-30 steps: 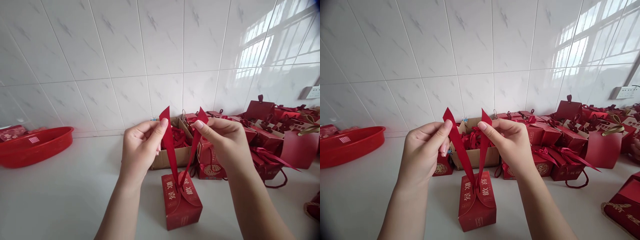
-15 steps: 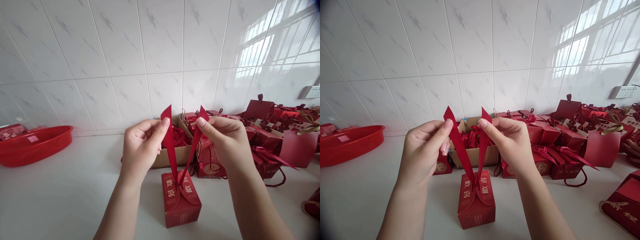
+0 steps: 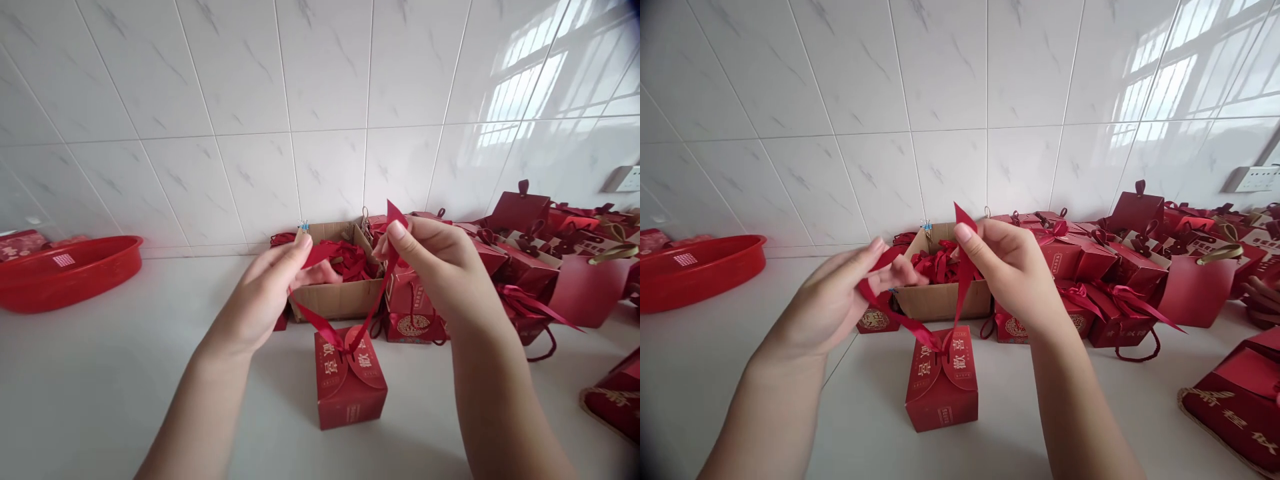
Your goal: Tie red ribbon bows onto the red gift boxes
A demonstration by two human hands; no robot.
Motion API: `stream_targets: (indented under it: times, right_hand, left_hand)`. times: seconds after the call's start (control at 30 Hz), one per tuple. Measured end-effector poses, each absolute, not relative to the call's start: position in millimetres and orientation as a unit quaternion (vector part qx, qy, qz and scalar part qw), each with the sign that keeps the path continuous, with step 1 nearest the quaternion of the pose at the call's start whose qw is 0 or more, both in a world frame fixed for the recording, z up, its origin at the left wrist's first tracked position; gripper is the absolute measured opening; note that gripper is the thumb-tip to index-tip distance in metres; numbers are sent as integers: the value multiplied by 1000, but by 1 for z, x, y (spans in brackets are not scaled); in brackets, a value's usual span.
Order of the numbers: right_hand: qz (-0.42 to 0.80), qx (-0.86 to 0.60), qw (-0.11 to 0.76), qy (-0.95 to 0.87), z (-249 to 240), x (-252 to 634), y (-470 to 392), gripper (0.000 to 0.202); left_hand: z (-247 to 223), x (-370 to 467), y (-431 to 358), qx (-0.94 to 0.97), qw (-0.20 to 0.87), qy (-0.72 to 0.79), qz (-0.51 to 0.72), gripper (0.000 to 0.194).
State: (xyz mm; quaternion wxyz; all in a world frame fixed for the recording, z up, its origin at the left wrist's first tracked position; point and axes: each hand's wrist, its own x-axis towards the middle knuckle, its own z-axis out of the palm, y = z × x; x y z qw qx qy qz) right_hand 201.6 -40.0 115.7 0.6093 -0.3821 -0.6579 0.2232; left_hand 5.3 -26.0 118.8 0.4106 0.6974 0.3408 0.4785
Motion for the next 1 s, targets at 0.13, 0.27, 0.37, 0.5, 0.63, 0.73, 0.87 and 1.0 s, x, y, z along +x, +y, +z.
stream_targets:
  times: [0.13, 0.27, 0.37, 0.5, 0.63, 0.73, 0.87, 1.0]
  right_hand:
    - [286, -369, 544, -697, 117, 212, -35, 47]
    - [354, -365, 479, -716, 117, 219, -34, 47]
    - [414, -353, 452, -706, 117, 225, -36, 45]
    - [389, -398, 388, -735, 115, 232, -36, 48]
    - [316, -450, 333, -766, 111, 237, -32, 49]
    - [280, -471, 306, -778, 108, 244, -29, 49]
    - [288, -492, 259, -779, 106, 260, -29, 49]
    - [320, -499, 228, -772, 105, 274, -30, 44]
  left_hand:
    - [79, -1, -25, 748, 316, 444, 380, 35]
    - [39, 2, -25, 775, 308, 462, 302, 40]
    - [24, 6, -27, 769, 338, 455, 296, 37]
    - [19, 9, -30, 762, 360, 444, 304, 33]
    - [17, 9, -33, 756, 373, 433, 318, 38]
    - [17, 7, -34, 765, 369, 423, 315, 29]
    - [19, 6, -32, 777, 370, 423, 283, 18]
    - [19, 7, -31, 772, 385, 426, 272, 18]
